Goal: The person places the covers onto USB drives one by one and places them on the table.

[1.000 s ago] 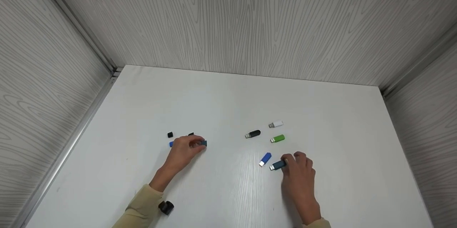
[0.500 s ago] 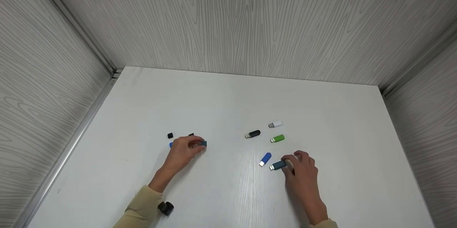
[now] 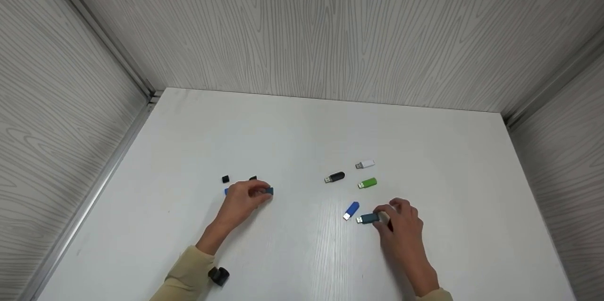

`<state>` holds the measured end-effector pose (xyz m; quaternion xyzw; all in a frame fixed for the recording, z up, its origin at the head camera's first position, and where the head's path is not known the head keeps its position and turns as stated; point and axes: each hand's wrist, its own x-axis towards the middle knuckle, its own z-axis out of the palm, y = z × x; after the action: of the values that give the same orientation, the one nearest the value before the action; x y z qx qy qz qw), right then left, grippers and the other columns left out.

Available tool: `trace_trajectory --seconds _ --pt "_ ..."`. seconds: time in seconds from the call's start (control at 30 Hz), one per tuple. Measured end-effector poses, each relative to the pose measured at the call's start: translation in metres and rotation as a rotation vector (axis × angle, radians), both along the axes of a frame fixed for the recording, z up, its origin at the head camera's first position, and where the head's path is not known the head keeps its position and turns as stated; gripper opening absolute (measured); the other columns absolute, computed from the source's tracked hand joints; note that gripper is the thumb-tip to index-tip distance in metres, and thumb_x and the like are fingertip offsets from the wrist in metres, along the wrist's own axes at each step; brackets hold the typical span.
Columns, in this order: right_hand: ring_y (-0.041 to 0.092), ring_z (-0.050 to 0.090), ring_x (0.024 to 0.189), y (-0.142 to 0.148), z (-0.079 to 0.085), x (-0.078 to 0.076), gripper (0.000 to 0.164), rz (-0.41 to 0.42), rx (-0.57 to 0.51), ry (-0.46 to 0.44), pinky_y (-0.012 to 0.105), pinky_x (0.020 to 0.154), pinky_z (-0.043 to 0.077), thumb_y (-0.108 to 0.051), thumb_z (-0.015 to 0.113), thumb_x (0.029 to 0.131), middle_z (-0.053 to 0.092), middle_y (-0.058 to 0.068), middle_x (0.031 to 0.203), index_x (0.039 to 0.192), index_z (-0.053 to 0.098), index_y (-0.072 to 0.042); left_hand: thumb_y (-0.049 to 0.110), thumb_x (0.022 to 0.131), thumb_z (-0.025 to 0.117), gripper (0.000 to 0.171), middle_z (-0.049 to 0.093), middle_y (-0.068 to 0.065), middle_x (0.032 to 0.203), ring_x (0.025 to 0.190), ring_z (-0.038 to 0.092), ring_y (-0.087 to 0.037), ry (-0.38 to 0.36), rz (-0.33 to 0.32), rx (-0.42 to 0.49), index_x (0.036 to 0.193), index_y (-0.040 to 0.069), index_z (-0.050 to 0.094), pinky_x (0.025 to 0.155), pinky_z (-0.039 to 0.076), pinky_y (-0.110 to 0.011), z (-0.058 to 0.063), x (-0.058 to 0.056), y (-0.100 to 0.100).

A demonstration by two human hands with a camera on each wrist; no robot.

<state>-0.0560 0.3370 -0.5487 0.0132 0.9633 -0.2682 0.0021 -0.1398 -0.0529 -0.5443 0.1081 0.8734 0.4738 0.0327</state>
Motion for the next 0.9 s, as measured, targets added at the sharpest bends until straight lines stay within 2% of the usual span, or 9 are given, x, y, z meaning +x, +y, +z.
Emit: trace_trajectory --seconds 0.3,0.9 --pt "0.048 0.051 0.118 0.0015 -0.0026 -0.0023 0.02 0.004 0.044 0.056 0.061 0.093 0.044 -0.009 0.08 0.091 0.058 0.029 0.132 0.11 0.077 -0.011 0.011 0.095 0.078 0.019 0.079 -0.01 0.102 0.092 0.072 -0.016 0.004 -0.003 0.009 0.112 0.003 0.078 0.081 0.059 -0.031 -0.0014 0.0002 -0.0006" --pt "0.046 0.051 0.125 0.0083 -0.0006 -0.0044 0.019 -0.014 -0.049 0.005 0.066 0.103 0.041 -0.013 0.076 0.095 0.058 0.027 0.135 0.114 0.076 -0.009 0.014 0.095 0.078 0.02 0.08 -0.008 0.102 0.092 0.072 -0.016 -0.041 -0.015 0.059 0.113 0.005 0.079 0.085 0.059 -0.034 -0.0007 -0.0004 -0.0016"
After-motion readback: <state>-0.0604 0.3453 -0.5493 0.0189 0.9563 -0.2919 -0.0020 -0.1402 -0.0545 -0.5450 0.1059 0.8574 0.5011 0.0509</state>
